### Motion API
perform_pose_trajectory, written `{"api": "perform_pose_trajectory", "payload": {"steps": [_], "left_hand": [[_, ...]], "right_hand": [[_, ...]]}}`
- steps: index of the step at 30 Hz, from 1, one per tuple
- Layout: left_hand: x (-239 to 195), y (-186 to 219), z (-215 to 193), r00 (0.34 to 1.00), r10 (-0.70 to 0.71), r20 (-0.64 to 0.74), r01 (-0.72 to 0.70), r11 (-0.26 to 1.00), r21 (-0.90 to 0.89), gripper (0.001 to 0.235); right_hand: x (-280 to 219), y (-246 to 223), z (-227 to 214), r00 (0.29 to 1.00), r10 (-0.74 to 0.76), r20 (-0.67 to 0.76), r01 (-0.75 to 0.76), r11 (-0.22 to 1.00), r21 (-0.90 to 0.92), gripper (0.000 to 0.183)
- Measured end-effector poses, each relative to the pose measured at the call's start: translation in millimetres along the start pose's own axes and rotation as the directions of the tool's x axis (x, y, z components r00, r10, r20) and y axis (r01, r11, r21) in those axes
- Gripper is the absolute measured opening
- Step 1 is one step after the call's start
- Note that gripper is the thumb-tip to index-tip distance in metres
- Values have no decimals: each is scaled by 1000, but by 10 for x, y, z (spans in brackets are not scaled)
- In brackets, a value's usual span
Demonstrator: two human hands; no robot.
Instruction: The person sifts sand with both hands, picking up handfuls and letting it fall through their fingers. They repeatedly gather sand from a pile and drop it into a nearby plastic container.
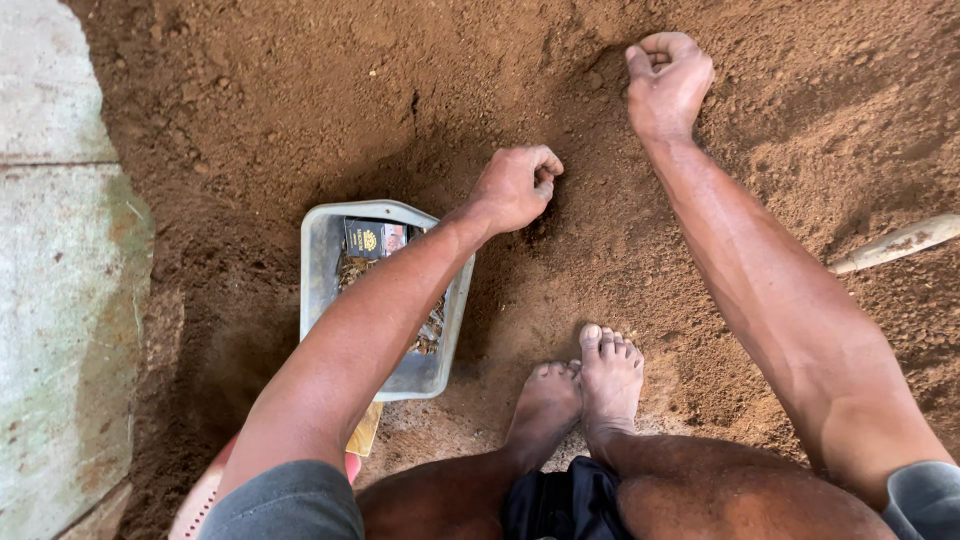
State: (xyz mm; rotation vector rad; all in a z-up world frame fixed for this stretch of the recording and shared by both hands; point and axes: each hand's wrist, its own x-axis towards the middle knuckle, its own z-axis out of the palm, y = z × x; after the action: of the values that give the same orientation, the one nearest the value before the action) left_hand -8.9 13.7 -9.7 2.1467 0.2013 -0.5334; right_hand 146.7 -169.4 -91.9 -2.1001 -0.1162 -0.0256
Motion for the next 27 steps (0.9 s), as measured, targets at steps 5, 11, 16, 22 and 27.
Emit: {"api": "perform_pose_trajectory", "payload": {"steps": [5, 11, 16, 22, 27], "left_hand": [[99, -129, -156, 957, 178, -229, -201, 976, -81, 14], [290, -91, -800, 874, 143, -464, -254, 949, -187, 12], [134, 131, -1132, 913, -70, -402, -32, 970, -242, 3], [100, 101, -1117, 930, -15, -366, -52, 984, -172, 7], [266, 58, -864, 918, 129, -376, -220, 952, -211, 14]], "right_hand": [[-258, -430, -146, 934, 113, 340, -229, 918, 323, 7], [-938, -1459, -456, 837, -101, 537, -342, 669, 659, 4], [-1556, -2029, -295, 640, -249, 727, -150, 887, 436, 6], [-1976, -1618, -144, 606, -306, 734, 146, 950, 275, 45], [-2445, -1078, -339, 696, -424, 580, 263, 901, 344, 49]]}}
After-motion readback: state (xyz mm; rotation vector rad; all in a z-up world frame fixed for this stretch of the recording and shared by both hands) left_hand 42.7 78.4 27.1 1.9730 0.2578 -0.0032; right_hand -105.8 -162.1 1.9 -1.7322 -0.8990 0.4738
